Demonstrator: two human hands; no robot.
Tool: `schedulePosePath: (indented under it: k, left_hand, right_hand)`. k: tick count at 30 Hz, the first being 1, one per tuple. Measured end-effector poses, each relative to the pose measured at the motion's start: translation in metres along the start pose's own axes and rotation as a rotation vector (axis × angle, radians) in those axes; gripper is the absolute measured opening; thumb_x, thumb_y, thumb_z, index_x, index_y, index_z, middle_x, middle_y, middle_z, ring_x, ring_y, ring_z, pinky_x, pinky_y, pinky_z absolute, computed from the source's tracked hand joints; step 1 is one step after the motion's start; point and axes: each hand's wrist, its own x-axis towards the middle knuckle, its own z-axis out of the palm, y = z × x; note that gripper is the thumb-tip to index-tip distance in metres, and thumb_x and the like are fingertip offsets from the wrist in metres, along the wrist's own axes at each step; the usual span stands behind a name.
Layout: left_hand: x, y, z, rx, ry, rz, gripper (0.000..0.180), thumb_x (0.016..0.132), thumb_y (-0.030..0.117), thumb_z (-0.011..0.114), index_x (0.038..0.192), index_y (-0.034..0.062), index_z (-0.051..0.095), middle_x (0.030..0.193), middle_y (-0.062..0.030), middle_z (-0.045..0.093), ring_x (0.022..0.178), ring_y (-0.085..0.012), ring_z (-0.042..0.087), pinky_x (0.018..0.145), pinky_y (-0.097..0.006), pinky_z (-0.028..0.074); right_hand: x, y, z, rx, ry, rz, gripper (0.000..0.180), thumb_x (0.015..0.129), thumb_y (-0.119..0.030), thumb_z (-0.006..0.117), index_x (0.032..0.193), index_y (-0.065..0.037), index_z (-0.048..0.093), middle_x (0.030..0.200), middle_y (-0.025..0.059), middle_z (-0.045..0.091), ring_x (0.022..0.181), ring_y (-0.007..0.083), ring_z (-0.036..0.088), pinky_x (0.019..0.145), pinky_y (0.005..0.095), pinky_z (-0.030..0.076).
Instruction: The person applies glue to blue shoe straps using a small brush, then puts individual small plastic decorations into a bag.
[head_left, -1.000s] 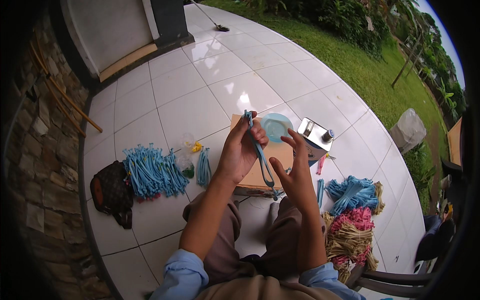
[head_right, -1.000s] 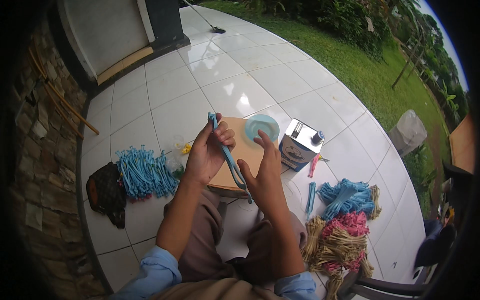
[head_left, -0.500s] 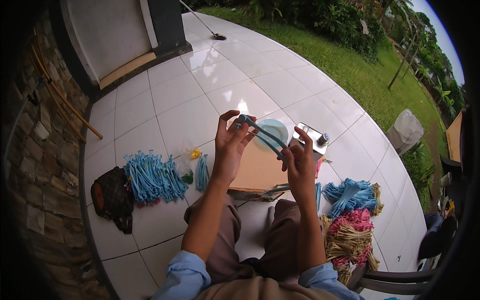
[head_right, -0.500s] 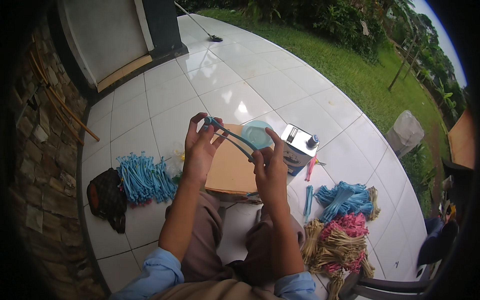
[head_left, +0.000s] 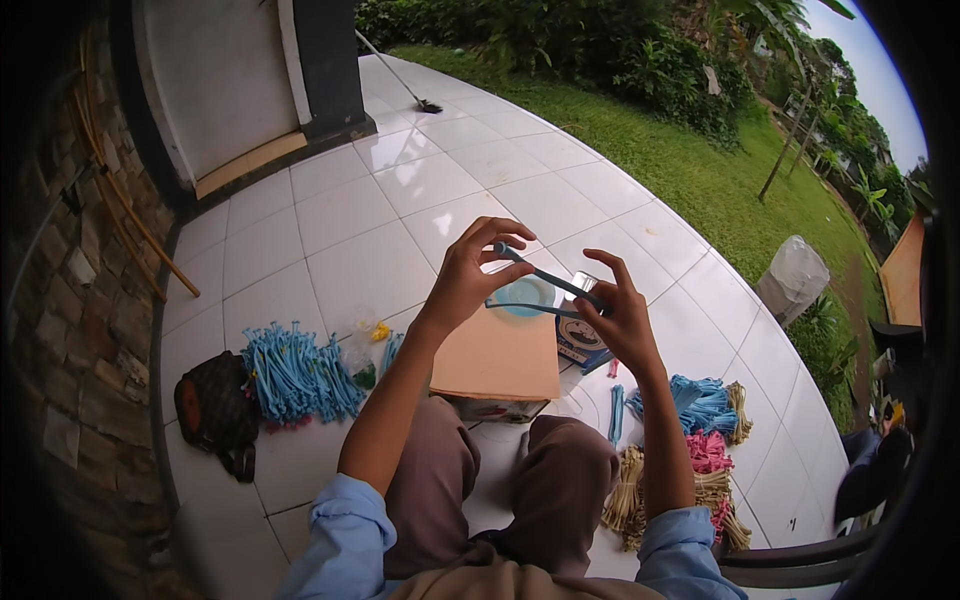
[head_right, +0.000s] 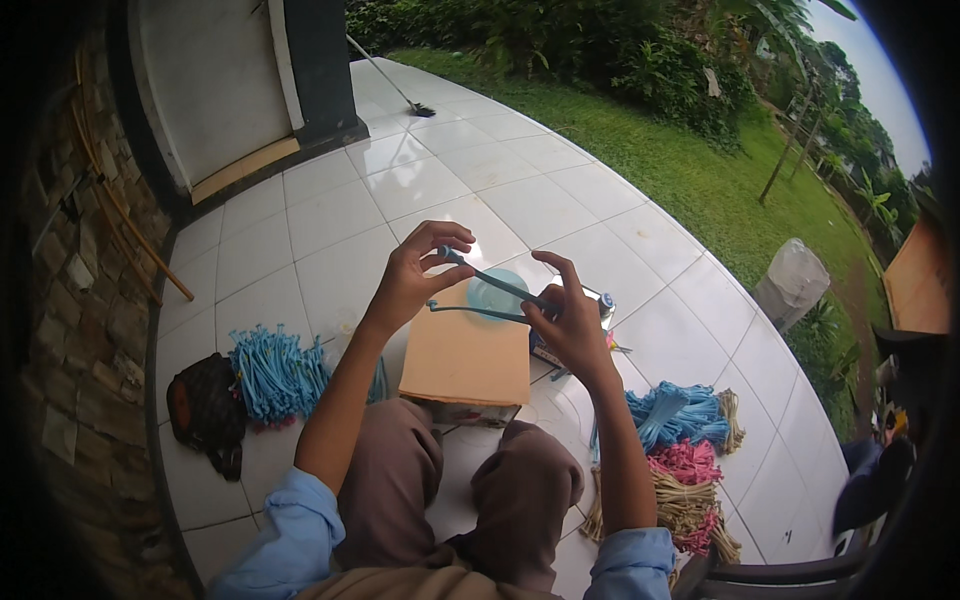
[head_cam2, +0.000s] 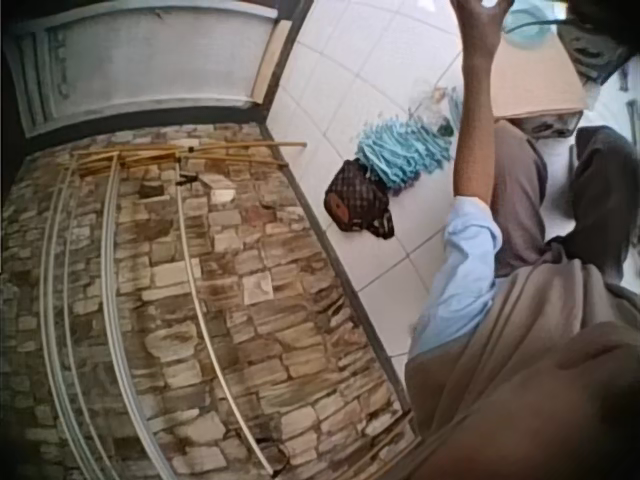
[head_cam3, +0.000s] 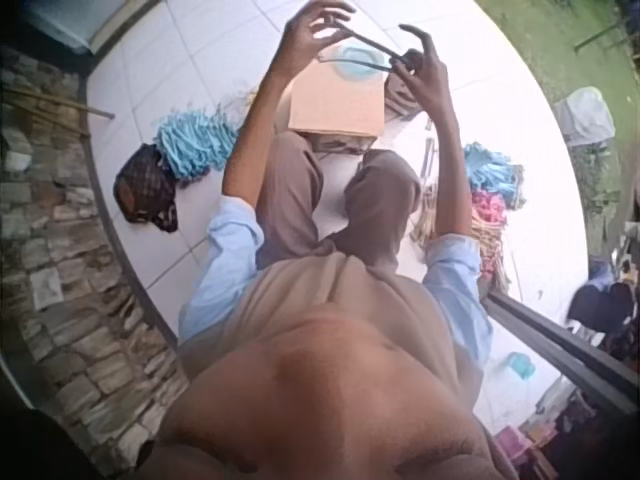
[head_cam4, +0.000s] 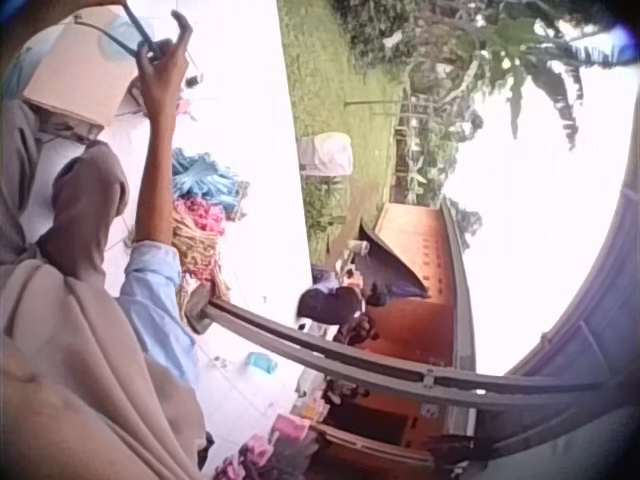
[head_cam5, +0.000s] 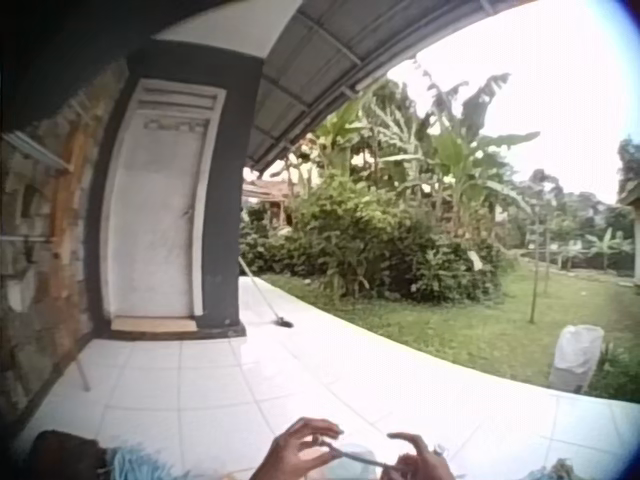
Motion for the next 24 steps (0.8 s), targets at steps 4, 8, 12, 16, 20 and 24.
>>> schedulePosePath:
  k: [4, 8, 12, 16, 20, 24]
  left_hand:
    - [0.006, -0.024, 0.005, 0.098, -0.103, -0.184, 0.01, 0.075, 0.002, 0.069, 0.085, 0.0018, 0.064, 0.082, -0.0025, 0.062, 0.078, -0.0129, 0.063, 0.074, -0.026, 0.054]
    - [0.005, -0.062, -0.006, 0.265, -0.209, -0.155, 0.007, 0.074, 0.002, 0.069, 0.081, 0.0054, 0.067, 0.082, -0.0023, 0.059, 0.077, -0.0128, 0.062, 0.07, -0.026, 0.055]
    - [-0.02, -0.136, -0.003, 0.321, -0.305, -0.235, 0.01, 0.072, 0.005, 0.071, 0.082, 0.009, 0.071, 0.078, -0.0008, 0.05, 0.071, -0.0119, 0.056, 0.066, -0.026, 0.051]
    - [-0.048, -0.199, 0.01, 0.364, -0.348, -0.176, 0.02, 0.071, 0.006, 0.071, 0.088, 0.0158, 0.072, 0.079, -0.0006, 0.043, 0.07, -0.0123, 0.051, 0.064, -0.026, 0.049]
    - [-0.052, -0.215, 0.013, 0.444, -0.362, -0.123, 0.031, 0.07, 0.0, 0.068, 0.095, 0.0181, 0.072, 0.08, -0.0025, 0.04, 0.07, -0.0134, 0.049, 0.061, -0.026, 0.049]
    - [-0.045, -0.225, 0.01, 0.544, -0.401, -0.052, 0.038, 0.066, -0.004, 0.065, 0.097, 0.0171, 0.072, 0.08, -0.0035, 0.04, 0.07, -0.0141, 0.049, 0.059, -0.026, 0.048]
  right_hand:
    - [0.013, 0.021, -0.013, -0.083, -0.201, 0.062, 0.059, 0.078, -0.006, 0.062, 0.131, -0.012, 0.036, 0.062, 0.0048, 0.057, 0.058, 0.012, 0.052, 0.058, 0.0266, 0.042]
    - [0.025, 0.069, -0.018, -0.136, -0.454, 0.1, 0.075, 0.069, -0.003, 0.065, 0.134, -0.012, 0.028, 0.081, 0.0103, 0.057, 0.068, 0.019, 0.056, 0.065, 0.0316, 0.047]
    - [0.023, 0.143, 0.009, -0.088, -0.566, 0.081, 0.08, 0.062, 0.001, 0.064, 0.132, -0.008, 0.025, 0.102, 0.0144, 0.047, 0.087, 0.0247, 0.056, 0.076, 0.0353, 0.049]
    - [0.016, 0.208, 0.027, 0.143, -0.512, 0.211, 0.064, 0.064, 0.0, 0.061, 0.12, -0.005, 0.03, 0.103, 0.0114, 0.047, 0.095, 0.0229, 0.055, 0.084, 0.0346, 0.047]
    - [0.017, 0.232, 0.044, 0.229, -0.397, 0.225, 0.059, 0.066, 0.003, 0.06, 0.116, -0.006, 0.029, 0.099, 0.0102, 0.052, 0.096, 0.0228, 0.057, 0.095, 0.0398, 0.044]
    - [0.024, 0.241, 0.052, 0.234, -0.347, 0.203, 0.054, 0.068, 0.0, 0.06, 0.113, -0.003, 0.031, 0.097, 0.0119, 0.052, 0.095, 0.0229, 0.057, 0.095, 0.0405, 0.043]
